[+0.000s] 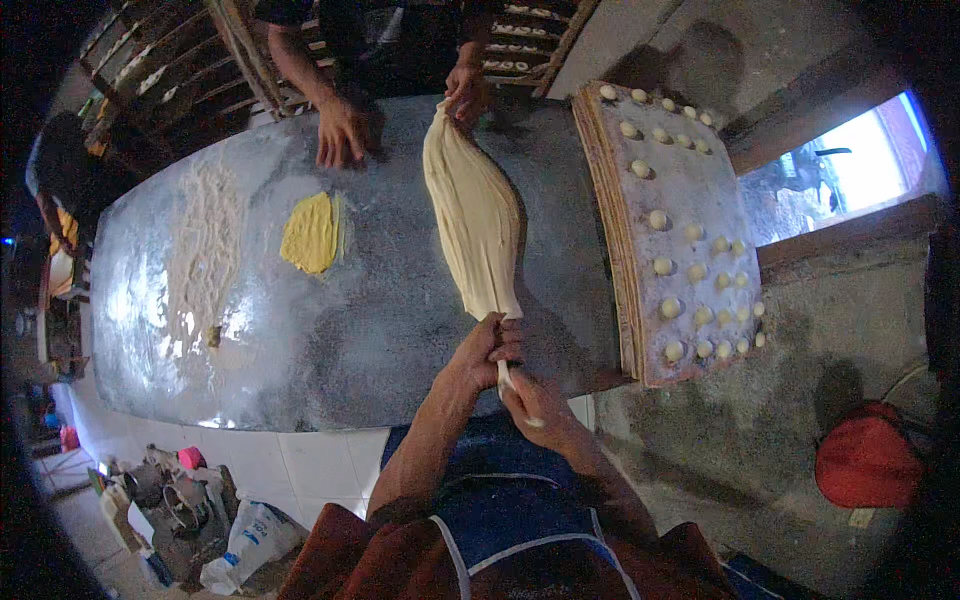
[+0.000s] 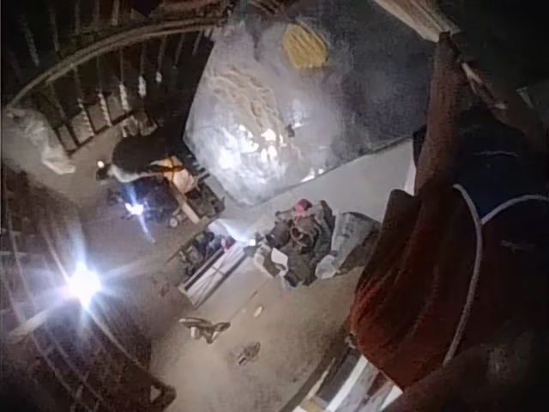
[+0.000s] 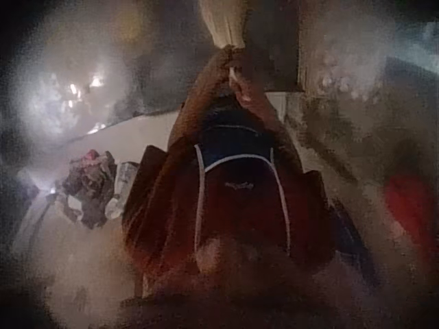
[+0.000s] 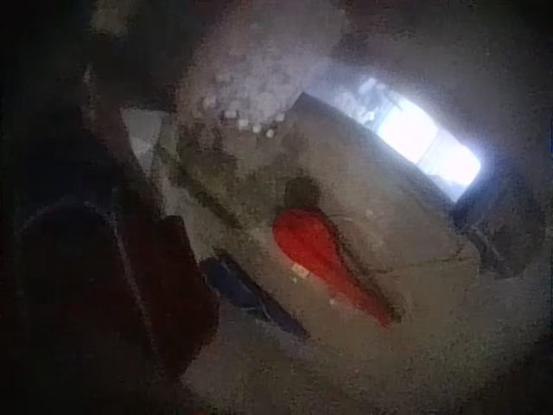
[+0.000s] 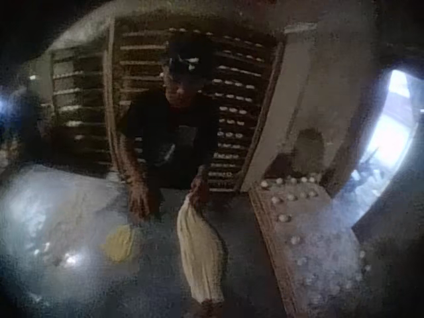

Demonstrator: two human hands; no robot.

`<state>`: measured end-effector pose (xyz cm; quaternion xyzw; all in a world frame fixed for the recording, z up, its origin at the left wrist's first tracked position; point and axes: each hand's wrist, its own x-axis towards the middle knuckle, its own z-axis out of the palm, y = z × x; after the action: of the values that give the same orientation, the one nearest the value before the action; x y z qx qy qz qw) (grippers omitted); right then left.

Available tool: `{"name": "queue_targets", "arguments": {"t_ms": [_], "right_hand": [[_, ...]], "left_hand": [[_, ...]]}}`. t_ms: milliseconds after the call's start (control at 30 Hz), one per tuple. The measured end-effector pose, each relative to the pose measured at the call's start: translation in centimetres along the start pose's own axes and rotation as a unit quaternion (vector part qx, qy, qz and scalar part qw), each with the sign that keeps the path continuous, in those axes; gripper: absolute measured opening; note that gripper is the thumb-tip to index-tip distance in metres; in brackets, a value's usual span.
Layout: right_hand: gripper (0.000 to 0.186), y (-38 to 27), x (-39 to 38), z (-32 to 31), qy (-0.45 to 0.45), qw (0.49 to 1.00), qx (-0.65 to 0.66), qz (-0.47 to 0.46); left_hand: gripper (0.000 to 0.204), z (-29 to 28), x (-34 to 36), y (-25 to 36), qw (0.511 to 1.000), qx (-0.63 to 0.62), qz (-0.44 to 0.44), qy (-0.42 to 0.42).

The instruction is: The person shapes dough into small balls by hand and places them on a wooden board. The person works alongside another individual who performs similar actions.

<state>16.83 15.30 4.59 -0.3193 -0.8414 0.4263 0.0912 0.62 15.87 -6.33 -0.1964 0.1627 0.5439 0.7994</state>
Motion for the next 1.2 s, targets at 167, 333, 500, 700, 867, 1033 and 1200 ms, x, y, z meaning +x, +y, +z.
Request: {"name": "queue_targets", "arguments": {"t_ms": [167,333,500,700,867,1033,1200], "right_hand": [[0.023,-3.4,1.9,-4.4,-0.140,0.932,0.326,-0.076],[0.028,0.2,12.8,1.6,-0.170,0.937,0.300,-0.060],[0.039,4.3,16.7,8.3,-0.262,0.954,0.143,0.034],[0.021,5.2,7.4,4.4,0.050,0.954,0.242,-0.170],[0.020,13.9,-3.3,-0.3,0.060,0.952,-0.277,-0.113],[0.038,11.1,7.3,-2.4,0.238,0.937,-0.248,-0.066],[0.042,13.2,0.9,2.5,0.123,0.979,-0.137,-0.089]], "left_hand": [[0.032,-1.0,-3.2,-0.7,0.870,0.448,0.193,0.067],[0.033,-3.4,-5.9,-1.6,0.607,0.717,0.334,0.082],[0.019,6.9,-11.3,-2.9,0.461,0.878,0.094,0.094],[0.010,8.1,-15.0,-1.6,0.395,0.812,0.425,0.072],[0.030,-10.6,-17.5,0.3,0.269,0.906,0.224,0.236],[0.043,-7.9,-9.0,7.6,-0.012,0.879,0.309,0.363],[0.028,-8.9,-7.0,1.0,0.338,0.779,0.397,0.347]]}}
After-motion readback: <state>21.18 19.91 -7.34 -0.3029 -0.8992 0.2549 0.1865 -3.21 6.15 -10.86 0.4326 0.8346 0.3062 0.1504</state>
